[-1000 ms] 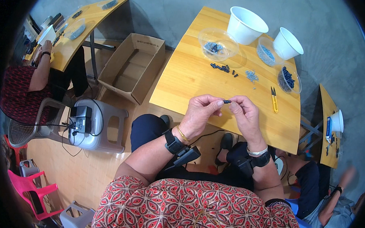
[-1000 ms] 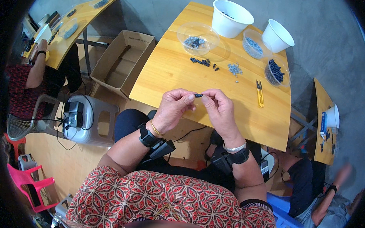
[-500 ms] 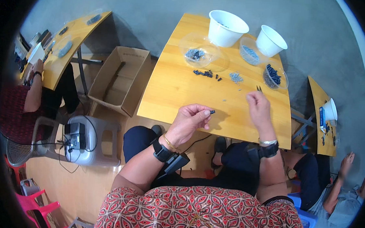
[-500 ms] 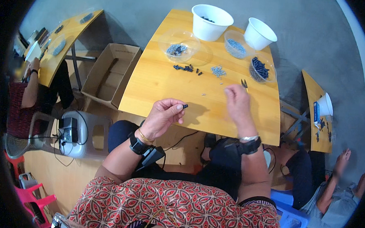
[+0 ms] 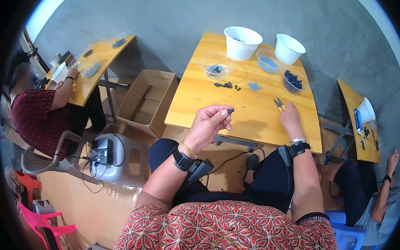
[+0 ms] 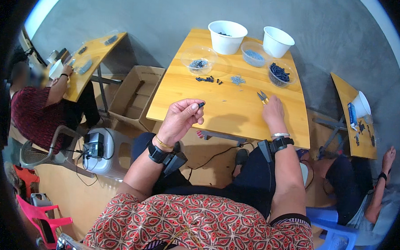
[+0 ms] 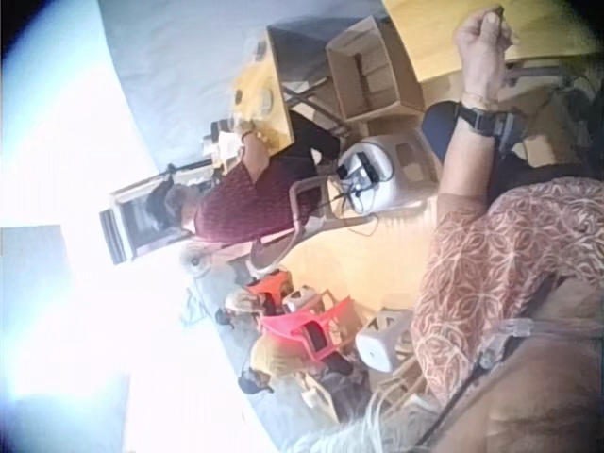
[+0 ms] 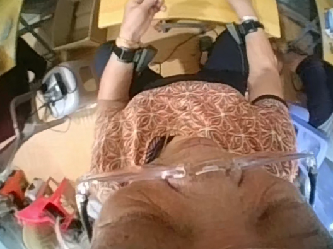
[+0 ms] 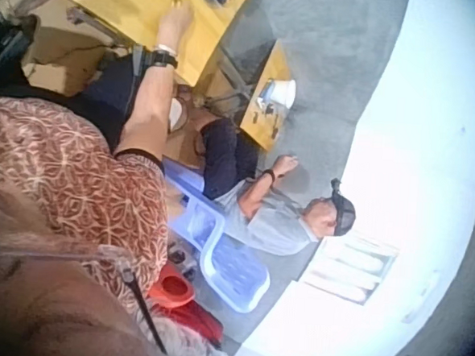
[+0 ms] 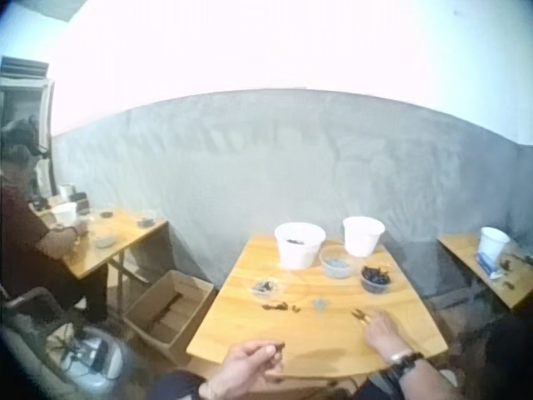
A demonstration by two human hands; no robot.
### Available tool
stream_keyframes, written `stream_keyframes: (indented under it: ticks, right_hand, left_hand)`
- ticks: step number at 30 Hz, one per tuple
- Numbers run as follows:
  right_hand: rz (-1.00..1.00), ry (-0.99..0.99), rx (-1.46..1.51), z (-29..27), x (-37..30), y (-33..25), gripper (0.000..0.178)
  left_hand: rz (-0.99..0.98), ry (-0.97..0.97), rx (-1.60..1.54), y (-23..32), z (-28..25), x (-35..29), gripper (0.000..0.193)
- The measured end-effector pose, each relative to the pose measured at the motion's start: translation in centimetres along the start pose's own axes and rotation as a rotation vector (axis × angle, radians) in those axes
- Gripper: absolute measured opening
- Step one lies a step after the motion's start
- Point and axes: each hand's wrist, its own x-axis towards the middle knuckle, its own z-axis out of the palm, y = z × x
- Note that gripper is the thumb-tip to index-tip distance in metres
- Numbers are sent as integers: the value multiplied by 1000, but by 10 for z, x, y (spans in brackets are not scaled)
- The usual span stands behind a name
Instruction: Manually inserting small blue plastic pins into black plastic housings using fingers and pliers.
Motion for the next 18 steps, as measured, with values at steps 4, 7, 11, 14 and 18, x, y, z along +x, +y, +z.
stream_keyframes:
  ticks: [4, 7, 11, 14, 18]
  right_hand:
    - [-95, 139, 80, 14, -18, 17, 26]
    - [-106, 169, 384, 14, -31, 23, 28]
    - [-64, -222, 1523, -59, -95, -28, 25]
    - [-286, -172, 1544, -113, -151, -72, 23]
    - [-598, -126, 1296, -143, -189, -91, 28]
  left_hand:
    - [19, -80, -4, 17, 29, -23, 19]
    - [13, -96, 20, 29, 54, -44, 19]
    - [48, -154, 56, 39, 69, -73, 20]
    - [61, -154, 34, 44, 84, -94, 20]
    - [143, -114, 56, 48, 100, -111, 20]
